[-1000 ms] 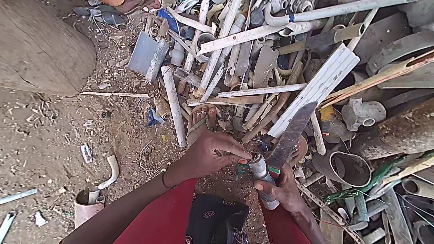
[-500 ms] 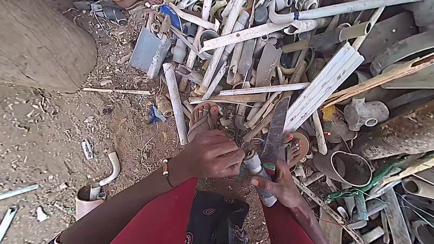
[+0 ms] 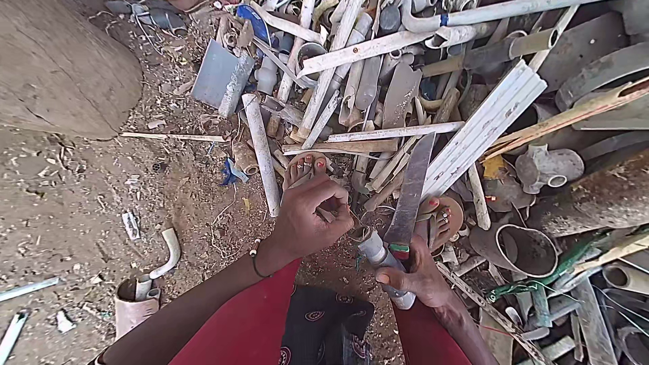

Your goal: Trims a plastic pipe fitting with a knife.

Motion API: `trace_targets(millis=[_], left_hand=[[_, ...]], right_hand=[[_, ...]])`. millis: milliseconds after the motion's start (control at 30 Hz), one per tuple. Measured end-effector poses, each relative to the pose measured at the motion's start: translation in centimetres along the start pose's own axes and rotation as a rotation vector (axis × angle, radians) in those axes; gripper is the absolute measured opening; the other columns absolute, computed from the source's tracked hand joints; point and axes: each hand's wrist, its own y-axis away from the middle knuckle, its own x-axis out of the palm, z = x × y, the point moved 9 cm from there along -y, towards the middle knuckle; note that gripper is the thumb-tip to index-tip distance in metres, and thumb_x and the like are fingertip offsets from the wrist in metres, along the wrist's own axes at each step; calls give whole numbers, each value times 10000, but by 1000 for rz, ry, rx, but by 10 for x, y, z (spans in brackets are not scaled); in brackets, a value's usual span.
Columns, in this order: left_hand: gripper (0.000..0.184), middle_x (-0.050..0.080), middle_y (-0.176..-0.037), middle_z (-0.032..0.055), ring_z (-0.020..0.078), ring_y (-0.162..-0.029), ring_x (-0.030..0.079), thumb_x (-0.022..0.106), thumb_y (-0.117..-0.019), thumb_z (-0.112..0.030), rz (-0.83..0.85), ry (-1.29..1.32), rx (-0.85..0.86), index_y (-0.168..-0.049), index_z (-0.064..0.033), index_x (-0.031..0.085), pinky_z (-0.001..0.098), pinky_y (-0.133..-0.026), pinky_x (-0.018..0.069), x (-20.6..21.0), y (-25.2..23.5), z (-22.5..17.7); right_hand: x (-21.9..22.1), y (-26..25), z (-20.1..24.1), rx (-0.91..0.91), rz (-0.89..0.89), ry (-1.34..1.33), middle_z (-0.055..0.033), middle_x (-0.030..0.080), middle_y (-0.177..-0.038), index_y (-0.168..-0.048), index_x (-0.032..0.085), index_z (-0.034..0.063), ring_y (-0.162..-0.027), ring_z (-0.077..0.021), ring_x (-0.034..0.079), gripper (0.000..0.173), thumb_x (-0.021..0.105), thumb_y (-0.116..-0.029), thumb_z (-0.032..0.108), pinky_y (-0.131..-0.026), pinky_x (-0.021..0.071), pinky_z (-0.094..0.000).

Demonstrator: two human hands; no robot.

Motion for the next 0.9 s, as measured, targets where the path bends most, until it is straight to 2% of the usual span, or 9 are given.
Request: trace_targets(millis=[100,267,367,467,567,633,733,833,900], left_hand=[[91,615,-833,-21,-35,-751,630,642,-869,-116,45,149,-80,-845,-31,662,128,-666,566,4,2,5],[69,678,-1024,-46,143,-976,721,577,-1033,-202,232,883,-376,-990,-192,629,375,-893,628,29,18,26],[99,679,-968,-42,147,-965,722,536,-1050,-238,251,1140,-575,-972,-225,596,374,-937,602,41,23,30],[193,680,-898,-8,119,-808,722,375,-1053,-146,165,1136,-784,-956,-177,539,294,-818,620,46,26,39],[208,630,-873,-55,23,-720,627,385,-1044,-122,21,1115,-812,-953,-205,553,178,-693,556,29,24,55],[302,556,-691,-86,-23,-546,519,403,-1045,-164,-235,1203,-751,-812,-218,588,109,-551,491,-6,11,67],[404,408,-520,-151,-42,-405,383,258,-1105,-256,-437,879,-729,-785,-256,505,115,-445,415,-34,14,72],[391,423,-557,-147,-6,-480,433,330,-1097,-279,-138,603,-702,-751,-250,510,174,-540,464,-7,23,65],[173,538,-697,-121,7,-587,544,491,-1066,-273,45,468,-511,-940,-209,590,188,-595,522,2,14,50]], right_hand=[[6,-2,1,39,36,103,163,709,-957,-1086,661,167,-895,74,659,383,859,-783,290,-824,569,-154],[-4,-7,2,70,-98,363,105,699,-916,-1090,663,43,-847,91,646,507,871,-706,301,-783,555,-114],[-3,-9,4,60,-104,344,111,686,-904,-1071,658,48,-836,99,633,494,878,-704,294,-776,548,-110],[-4,-15,6,91,-130,578,83,657,-841,-1071,673,48,-765,76,604,548,851,-680,389,-706,519,-136],[-8,-13,12,66,-204,1029,-25,649,-718,-1031,697,71,-629,-161,633,515,768,-701,460,-560,513,-384],[-23,-1,9,64,-337,1259,-111,667,-674,-1034,708,31,-582,-316,672,508,771,-700,408,-501,510,-520],[-45,22,-5,153,-417,1073,4,646,-678,-1048,698,46,-585,-103,629,569,730,-713,505,-530,511,-317],[-39,19,-17,207,-260,674,77,644,-766,-1020,665,77,-676,44,600,551,813,-703,503,-621,515,-179],[-29,9,-21,225,-146,610,77,643,-783,-1020,669,75,-693,54,595,557,829,-700,502,-632,508,-163]])
